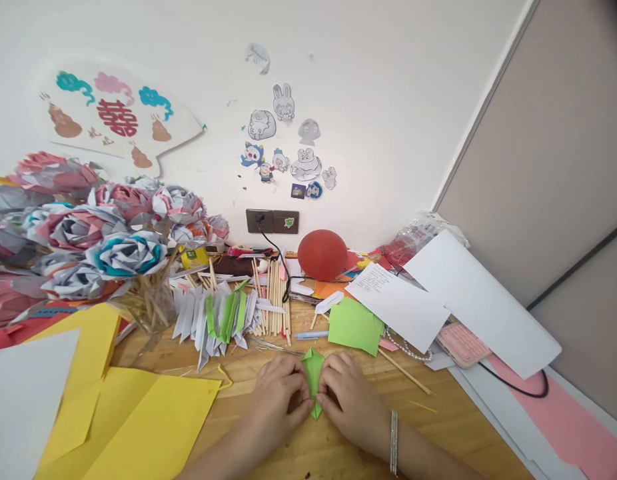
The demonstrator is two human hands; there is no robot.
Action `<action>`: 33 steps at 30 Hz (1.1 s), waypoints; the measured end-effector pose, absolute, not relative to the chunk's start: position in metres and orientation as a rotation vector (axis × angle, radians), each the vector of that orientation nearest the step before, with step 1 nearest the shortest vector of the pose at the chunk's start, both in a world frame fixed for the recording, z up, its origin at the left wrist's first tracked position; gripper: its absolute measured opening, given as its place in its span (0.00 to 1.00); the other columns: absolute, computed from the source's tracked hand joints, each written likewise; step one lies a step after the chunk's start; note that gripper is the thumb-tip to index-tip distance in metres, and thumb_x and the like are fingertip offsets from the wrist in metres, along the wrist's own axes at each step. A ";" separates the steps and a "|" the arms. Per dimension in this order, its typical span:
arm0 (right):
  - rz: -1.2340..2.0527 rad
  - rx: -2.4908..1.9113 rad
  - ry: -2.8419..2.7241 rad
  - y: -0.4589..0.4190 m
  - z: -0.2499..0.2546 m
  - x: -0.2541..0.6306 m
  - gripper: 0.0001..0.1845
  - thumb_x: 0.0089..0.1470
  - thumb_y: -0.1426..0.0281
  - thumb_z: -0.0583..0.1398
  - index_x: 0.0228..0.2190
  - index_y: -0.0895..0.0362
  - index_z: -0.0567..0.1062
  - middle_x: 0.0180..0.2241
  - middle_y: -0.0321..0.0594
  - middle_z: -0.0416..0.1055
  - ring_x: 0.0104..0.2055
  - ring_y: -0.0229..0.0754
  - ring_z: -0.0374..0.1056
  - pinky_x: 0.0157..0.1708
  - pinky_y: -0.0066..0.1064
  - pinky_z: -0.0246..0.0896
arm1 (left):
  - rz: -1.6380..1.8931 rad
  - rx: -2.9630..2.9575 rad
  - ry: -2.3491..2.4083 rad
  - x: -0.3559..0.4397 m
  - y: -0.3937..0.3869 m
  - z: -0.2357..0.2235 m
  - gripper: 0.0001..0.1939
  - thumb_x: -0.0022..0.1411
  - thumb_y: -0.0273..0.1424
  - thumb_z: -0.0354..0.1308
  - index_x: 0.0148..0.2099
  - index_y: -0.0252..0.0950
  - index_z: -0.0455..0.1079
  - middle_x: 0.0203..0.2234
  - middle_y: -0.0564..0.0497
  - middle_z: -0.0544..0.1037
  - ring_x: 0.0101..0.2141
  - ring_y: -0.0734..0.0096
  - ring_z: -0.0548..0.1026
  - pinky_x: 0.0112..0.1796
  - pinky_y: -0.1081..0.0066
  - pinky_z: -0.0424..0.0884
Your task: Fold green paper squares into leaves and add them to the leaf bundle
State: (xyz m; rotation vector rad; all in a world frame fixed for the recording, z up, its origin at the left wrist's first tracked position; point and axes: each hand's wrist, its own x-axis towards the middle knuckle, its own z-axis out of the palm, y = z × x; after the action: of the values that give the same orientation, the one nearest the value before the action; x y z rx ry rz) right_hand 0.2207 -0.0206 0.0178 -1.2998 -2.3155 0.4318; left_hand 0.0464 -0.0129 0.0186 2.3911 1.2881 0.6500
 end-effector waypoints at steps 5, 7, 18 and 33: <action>0.333 -1.337 -2.315 -0.022 0.015 0.220 0.08 0.49 0.79 0.57 0.25 0.56 0.63 0.32 0.37 0.61 0.38 0.43 0.56 0.37 0.34 0.53 | 0.655 2.367 1.356 0.052 -0.015 0.020 0.06 0.52 0.25 0.59 0.25 0.37 0.65 0.33 0.50 0.71 0.38 0.61 0.69 0.37 0.65 0.64; 0.318 -1.348 -2.323 -0.023 0.014 0.220 0.08 0.50 0.79 0.57 0.25 0.56 0.63 0.32 0.37 0.61 0.38 0.43 0.55 0.37 0.34 0.53 | 0.663 2.360 1.361 0.052 -0.015 0.020 0.06 0.52 0.26 0.60 0.25 0.36 0.65 0.33 0.50 0.71 0.38 0.61 0.68 0.38 0.65 0.64; 0.305 -1.303 -2.311 -0.024 0.014 0.221 0.09 0.49 0.75 0.59 0.27 0.56 0.62 0.32 0.36 0.61 0.37 0.42 0.55 0.37 0.33 0.51 | 0.688 2.317 1.372 0.051 -0.014 0.021 0.06 0.52 0.27 0.59 0.25 0.37 0.66 0.33 0.50 0.71 0.38 0.62 0.68 0.38 0.65 0.63; 0.322 -1.353 -2.253 -0.026 0.009 0.222 0.13 0.44 0.71 0.63 0.27 0.55 0.61 0.34 0.35 0.61 0.38 0.43 0.55 0.38 0.34 0.51 | 0.656 2.283 1.440 0.053 -0.011 0.016 0.08 0.51 0.31 0.63 0.24 0.36 0.67 0.32 0.51 0.70 0.37 0.62 0.67 0.37 0.66 0.61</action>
State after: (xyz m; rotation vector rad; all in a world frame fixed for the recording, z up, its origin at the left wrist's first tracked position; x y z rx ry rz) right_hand 0.2215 -0.0263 0.0092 -1.3526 -2.2528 0.3224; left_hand 0.0531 -0.0108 0.0163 2.2833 1.4402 0.6557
